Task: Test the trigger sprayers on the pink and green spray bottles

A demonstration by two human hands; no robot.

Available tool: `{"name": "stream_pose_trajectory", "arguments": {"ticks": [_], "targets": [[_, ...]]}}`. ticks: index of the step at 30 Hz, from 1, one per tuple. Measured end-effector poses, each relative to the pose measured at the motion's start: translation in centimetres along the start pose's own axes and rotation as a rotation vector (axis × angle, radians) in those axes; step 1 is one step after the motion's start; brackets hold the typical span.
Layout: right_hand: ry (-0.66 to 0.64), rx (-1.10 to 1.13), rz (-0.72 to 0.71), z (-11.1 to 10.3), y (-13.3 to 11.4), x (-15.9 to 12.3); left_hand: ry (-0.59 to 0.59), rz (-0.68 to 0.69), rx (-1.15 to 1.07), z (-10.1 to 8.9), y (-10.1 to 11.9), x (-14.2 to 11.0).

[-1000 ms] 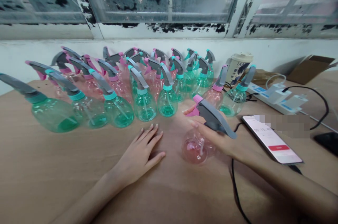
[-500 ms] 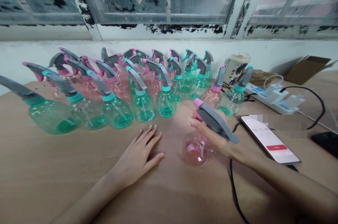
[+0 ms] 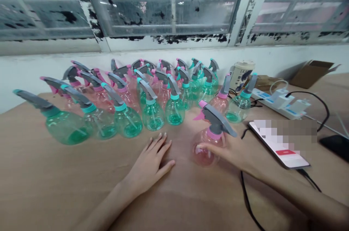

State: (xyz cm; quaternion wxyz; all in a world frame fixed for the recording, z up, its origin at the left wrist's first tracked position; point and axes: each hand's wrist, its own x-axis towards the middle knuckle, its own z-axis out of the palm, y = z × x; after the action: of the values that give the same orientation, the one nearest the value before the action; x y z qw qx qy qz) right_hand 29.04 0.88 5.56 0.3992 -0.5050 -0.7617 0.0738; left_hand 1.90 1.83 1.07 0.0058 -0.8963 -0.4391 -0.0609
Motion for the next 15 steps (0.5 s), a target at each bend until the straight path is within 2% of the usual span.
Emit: {"name": "stream_pose_trajectory", "arguments": {"ticks": [4, 6, 9, 12, 15], "targets": [[-0.117, 0.021, -0.041, -0.4, 1.1, -1.5, 0.007, 0.003, -0.003, 0.1, 0.0, 0.0], [-0.124, -0.002, -0.040, -0.4, 1.5, -1.3, 0.007, 0.001, -0.011, 0.1, 0.0, 0.0], [-0.046, -0.101, 0.015, 0.0, 2.2, 0.0, 0.006, -0.004, -0.020, 0.0, 0.0, 0.1], [0.079, -0.369, 0.075, 1.0, 2.7, 2.0, -0.007, -0.005, -0.024, -0.2, 0.1, 0.1], [0.089, -0.595, 0.107, 2.1, 2.5, 4.2, -0.007, -0.006, -0.027, -0.2, 0.1, 0.1]]}}
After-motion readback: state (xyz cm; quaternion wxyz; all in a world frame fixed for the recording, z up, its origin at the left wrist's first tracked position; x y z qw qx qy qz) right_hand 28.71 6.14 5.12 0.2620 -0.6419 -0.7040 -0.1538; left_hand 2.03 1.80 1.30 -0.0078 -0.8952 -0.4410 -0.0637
